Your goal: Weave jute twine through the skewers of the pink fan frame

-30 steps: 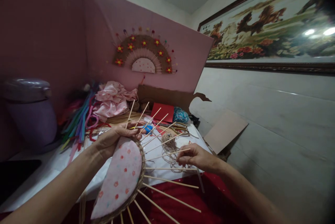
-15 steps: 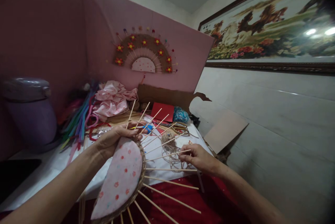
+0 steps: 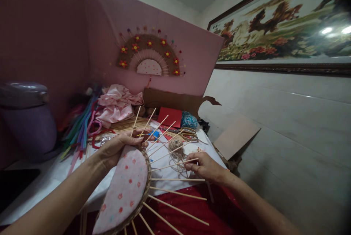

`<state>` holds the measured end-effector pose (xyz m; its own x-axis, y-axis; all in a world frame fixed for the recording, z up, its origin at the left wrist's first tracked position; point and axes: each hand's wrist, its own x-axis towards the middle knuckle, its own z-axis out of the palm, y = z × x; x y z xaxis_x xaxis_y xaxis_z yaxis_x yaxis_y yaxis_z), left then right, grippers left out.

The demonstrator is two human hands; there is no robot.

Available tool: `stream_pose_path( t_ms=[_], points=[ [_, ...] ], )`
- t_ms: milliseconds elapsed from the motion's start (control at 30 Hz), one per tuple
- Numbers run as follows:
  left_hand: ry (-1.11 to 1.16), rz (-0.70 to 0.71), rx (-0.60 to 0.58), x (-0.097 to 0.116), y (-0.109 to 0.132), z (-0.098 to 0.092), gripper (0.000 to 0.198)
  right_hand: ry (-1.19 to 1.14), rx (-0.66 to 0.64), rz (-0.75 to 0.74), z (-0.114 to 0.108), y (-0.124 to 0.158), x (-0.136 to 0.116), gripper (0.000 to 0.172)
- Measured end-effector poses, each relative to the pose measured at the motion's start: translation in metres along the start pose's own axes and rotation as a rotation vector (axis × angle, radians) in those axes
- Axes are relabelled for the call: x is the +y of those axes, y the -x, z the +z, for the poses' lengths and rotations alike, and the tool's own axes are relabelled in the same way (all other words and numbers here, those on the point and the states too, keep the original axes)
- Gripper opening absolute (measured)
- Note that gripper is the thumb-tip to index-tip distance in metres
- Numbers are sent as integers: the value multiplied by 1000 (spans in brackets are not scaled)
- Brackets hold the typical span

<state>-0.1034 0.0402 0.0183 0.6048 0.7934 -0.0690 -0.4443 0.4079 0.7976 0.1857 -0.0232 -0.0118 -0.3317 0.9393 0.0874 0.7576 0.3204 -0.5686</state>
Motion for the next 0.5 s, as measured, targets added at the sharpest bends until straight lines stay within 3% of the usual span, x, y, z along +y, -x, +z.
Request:
stream_pose_path(
  t_ms=[67, 167, 333, 500],
  points=[
    [-13, 0, 11, 0, 0, 1, 30, 9, 10, -6, -4, 1, -1, 17],
    [-36, -1, 37, 0, 1, 3, 33, 54, 149, 70, -17, 6, 2, 19],
    [-60, -6, 65, -1, -3, 1, 34, 153, 424, 282, -50, 20, 37, 29],
    [-85, 24, 75, -2, -9, -1, 31, 221, 441, 385, -63, 41, 73, 12]
  ],
)
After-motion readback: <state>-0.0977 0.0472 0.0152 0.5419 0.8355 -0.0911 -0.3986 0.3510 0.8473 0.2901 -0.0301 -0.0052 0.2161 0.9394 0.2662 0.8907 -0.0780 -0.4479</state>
